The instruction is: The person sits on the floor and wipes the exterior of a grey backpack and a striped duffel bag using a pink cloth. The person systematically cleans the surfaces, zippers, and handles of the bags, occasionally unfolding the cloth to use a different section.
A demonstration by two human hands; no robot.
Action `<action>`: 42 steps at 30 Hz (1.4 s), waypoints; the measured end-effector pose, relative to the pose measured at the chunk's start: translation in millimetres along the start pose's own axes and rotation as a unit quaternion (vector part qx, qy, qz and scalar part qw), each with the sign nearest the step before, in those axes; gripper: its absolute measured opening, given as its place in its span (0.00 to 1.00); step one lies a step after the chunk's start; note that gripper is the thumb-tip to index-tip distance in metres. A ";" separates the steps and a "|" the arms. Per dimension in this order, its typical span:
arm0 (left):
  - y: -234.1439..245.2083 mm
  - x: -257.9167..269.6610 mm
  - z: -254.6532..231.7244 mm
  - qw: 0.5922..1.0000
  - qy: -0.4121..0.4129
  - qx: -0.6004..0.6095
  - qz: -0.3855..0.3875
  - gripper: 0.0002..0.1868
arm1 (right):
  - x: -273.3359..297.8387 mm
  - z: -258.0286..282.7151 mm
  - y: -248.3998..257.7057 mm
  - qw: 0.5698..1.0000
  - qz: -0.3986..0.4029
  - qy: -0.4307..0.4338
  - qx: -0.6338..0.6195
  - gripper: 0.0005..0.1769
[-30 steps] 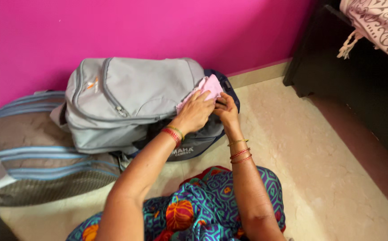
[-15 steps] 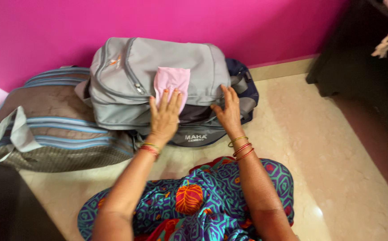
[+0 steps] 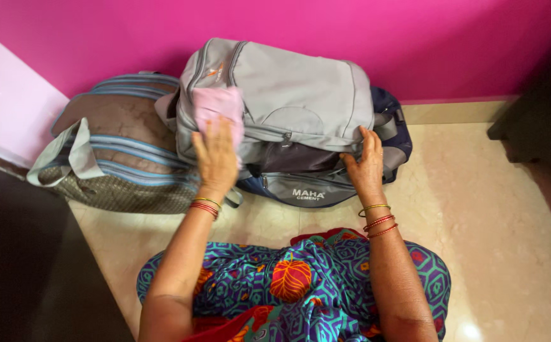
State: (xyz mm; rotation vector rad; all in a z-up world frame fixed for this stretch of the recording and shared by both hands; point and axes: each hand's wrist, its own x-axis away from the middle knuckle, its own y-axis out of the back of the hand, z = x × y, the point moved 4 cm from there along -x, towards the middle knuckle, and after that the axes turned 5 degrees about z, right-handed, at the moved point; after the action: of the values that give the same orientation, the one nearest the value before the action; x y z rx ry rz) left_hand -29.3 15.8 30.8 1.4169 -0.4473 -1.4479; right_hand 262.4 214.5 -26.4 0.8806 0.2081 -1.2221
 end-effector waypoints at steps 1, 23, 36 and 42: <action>0.9 2.6 16.6 0.999 0.032 0.003 -0.002 0.47 | 0.4 0.5 -0.1 1.000 -0.004 0.005 0.003 0.44; -35.4 51.5 54.3 0.967 0.211 0.139 -0.041 0.42 | 1.1 -5.4 -1.0 0.999 -0.009 0.033 0.009 0.45; -79.4 65.5 -10.5 0.987 0.076 0.137 0.035 0.36 | -0.6 -3.4 0.8 1.000 -0.002 0.028 0.010 0.45; -69.2 69.6 5.0 0.966 0.171 0.190 -0.043 0.43 | 0.7 -7.3 -0.6 1.000 0.003 0.009 0.001 0.44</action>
State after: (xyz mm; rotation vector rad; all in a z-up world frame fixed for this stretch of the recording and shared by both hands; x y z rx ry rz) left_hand -46.4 -15.2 -60.9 1.9743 -0.4613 -1.1897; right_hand 264.4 218.9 -32.0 0.8941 0.2192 -1.2097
